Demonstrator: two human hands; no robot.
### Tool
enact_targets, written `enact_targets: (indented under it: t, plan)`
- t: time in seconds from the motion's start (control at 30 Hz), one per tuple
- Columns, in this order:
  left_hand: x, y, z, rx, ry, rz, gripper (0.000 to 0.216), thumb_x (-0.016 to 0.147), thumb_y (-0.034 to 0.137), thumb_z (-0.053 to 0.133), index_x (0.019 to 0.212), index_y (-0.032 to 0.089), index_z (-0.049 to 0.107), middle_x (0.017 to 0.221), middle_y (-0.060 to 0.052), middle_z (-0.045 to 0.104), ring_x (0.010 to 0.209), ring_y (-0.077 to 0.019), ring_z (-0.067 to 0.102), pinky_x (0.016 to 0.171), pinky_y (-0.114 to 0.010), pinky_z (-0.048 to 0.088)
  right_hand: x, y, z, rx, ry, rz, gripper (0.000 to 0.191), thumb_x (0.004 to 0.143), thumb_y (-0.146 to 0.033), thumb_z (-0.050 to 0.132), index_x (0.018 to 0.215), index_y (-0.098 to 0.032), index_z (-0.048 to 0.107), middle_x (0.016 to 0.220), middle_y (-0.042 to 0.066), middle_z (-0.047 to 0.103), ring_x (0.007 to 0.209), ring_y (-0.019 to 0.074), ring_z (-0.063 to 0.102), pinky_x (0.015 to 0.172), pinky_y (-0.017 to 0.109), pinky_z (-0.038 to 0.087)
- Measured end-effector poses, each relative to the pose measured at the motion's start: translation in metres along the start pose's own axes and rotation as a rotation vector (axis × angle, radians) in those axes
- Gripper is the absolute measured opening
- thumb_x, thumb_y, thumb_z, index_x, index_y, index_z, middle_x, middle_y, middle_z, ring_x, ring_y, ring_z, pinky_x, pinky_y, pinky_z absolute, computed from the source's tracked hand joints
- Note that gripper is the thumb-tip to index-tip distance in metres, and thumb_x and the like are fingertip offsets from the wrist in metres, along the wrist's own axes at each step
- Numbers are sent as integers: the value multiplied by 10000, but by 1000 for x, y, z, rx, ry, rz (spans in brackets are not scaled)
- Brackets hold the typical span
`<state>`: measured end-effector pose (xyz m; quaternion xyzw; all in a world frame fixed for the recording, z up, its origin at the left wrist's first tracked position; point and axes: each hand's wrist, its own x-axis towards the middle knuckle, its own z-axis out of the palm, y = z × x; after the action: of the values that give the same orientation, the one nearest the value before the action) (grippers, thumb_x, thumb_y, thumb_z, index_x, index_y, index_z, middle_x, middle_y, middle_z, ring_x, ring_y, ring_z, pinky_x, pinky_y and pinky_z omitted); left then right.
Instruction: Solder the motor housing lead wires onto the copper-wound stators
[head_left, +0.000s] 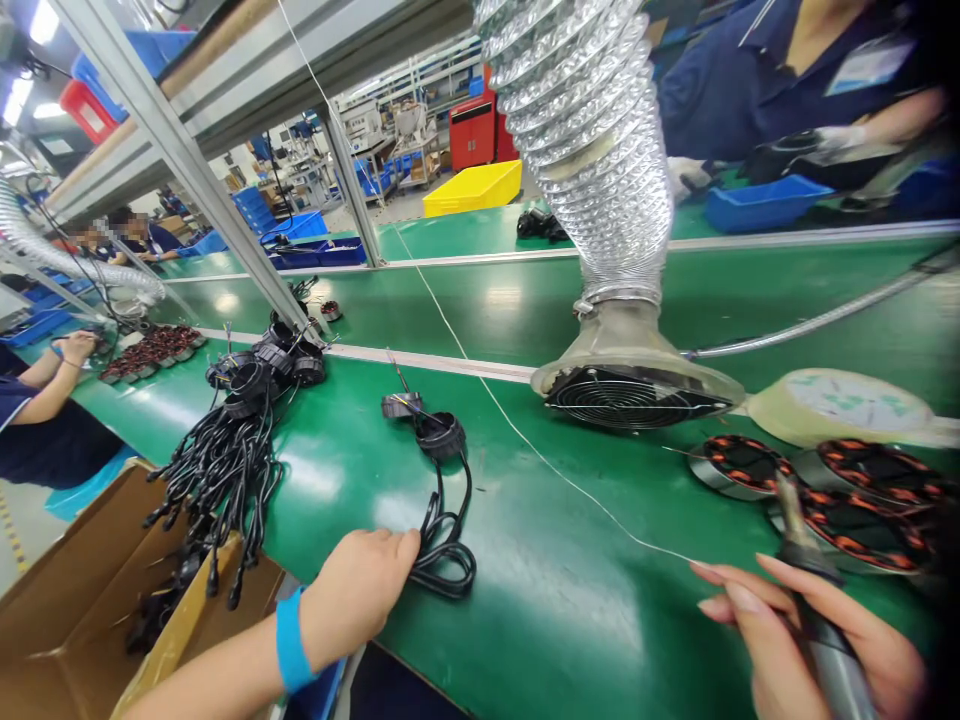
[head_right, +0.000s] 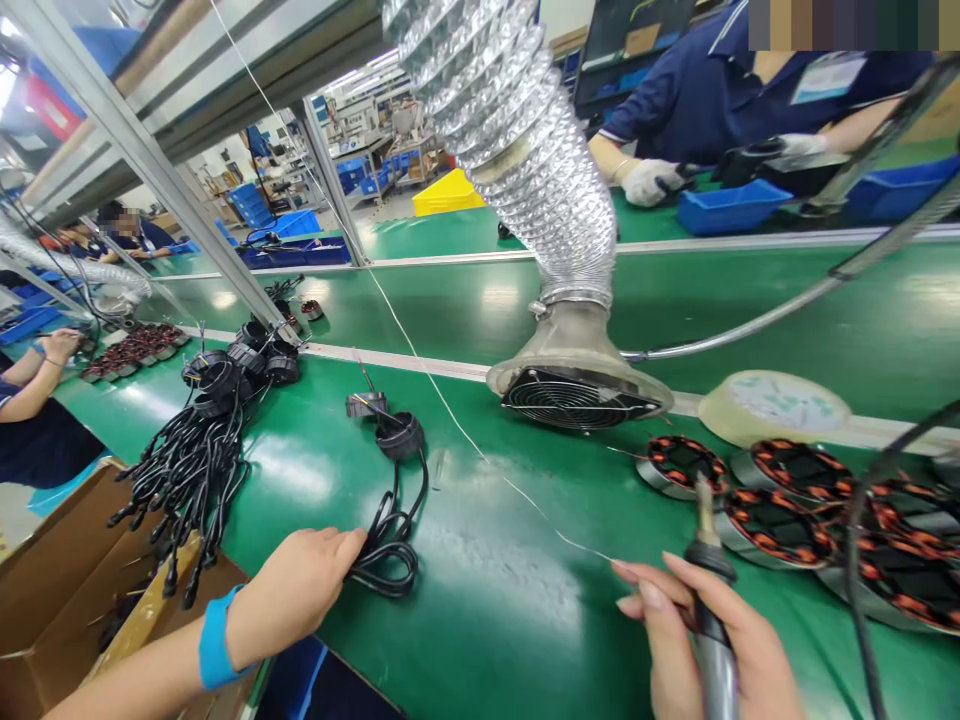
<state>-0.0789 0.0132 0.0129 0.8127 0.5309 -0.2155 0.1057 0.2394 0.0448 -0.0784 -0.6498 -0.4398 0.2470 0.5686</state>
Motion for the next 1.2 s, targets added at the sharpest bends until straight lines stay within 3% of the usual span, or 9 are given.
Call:
enact_targets:
  t: [0.1, 0.3, 0.4, 0.47, 0.6, 0.77, 0.87, 1.03, 1.2]
  plan:
    - [-12, -24, 0, 50, 14, 8, 418, 782, 3, 379, 1158, 131, 510, 898, -120, 651, 788, -238, 623, 711, -350, 507, 1, 3, -3, 58, -23, 4, 288, 694, -426, 701, 936, -300, 609, 765, 89, 708, 527, 259, 631, 587, 455, 544]
    - [-39, -134, -3, 201, 118, -329, 285, 837, 44, 359, 974, 116, 598, 866, -151, 637, 841, -268, 605, 803, -420, 478, -4, 9, 1, 59, -59, 32, 325, 670, -463, 710, 939, -305, 619, 778, 82, 711, 534, 268, 629, 585, 466, 548]
    - [-33, -162, -10, 260, 273, -402, 335, 769, 74, 483, 1089, 95, 580, 1192, -232, 560, 1147, -376, 481, 938, -544, 380, -6, 6, 4, 22, -98, 18, 367, 675, -519, 688, 952, -290, 612, 784, 80, 712, 543, 263, 637, 605, 461, 555]
    - [-12, -162, -17, 87, 404, -346, 452, 714, 87, 543, 1165, 120, 555, 1366, -210, 445, 1281, -384, 350, 1025, -568, 286, -6, 1, 5, -4, -109, -7, 429, 682, -576, 658, 961, -256, 597, 781, 83, 710, 542, 244, 640, 611, 432, 557]
    - [67, -142, -24, -841, 648, -207, 298, 783, 262, 571, 1063, 168, 607, 1232, -109, 572, 1209, -268, 446, 1093, -440, 268, -4, -10, 4, -38, -65, -44, 497, 702, -640, 604, 970, -223, 569, 769, 82, 705, 540, 213, 638, 609, 379, 549]
    - [143, -97, -18, -1125, 768, -214, 452, 933, 460, 265, 1105, 140, 534, 1130, -122, 587, 1031, -223, 552, 902, -358, 450, -3, -17, 3, -42, -29, -106, 465, 735, -623, 587, 976, -227, 557, 762, 71, 707, 548, 198, 639, 608, 357, 543]
    - [138, -61, -11, -1182, 726, -105, 428, 905, 497, 352, 1000, 142, 571, 1022, -89, 618, 975, -210, 561, 885, -318, 449, -3, -17, 0, 5, 7, -117, 422, 757, -572, 598, 985, -220, 548, 779, 80, 703, 533, 186, 626, 596, 353, 536]
    - [95, 4, 1, -1149, 448, 140, 339, 907, 427, 422, 1041, 155, 572, 982, -72, 611, 917, -190, 565, 853, -317, 454, -4, -11, -3, 51, 1, -148, 344, 798, -461, 606, 1026, -211, 544, 801, 79, 704, 539, 173, 630, 594, 341, 545]
    - [74, 43, -15, -721, 685, 218, 261, 902, 308, 452, 1098, 175, 562, 1119, -138, 561, 1056, -245, 506, 935, -428, 411, -9, -4, 2, -54, -176, -231, 267, 870, -363, 533, 1094, -218, 545, 847, 64, 720, 586, 144, 660, 595, 275, 568]
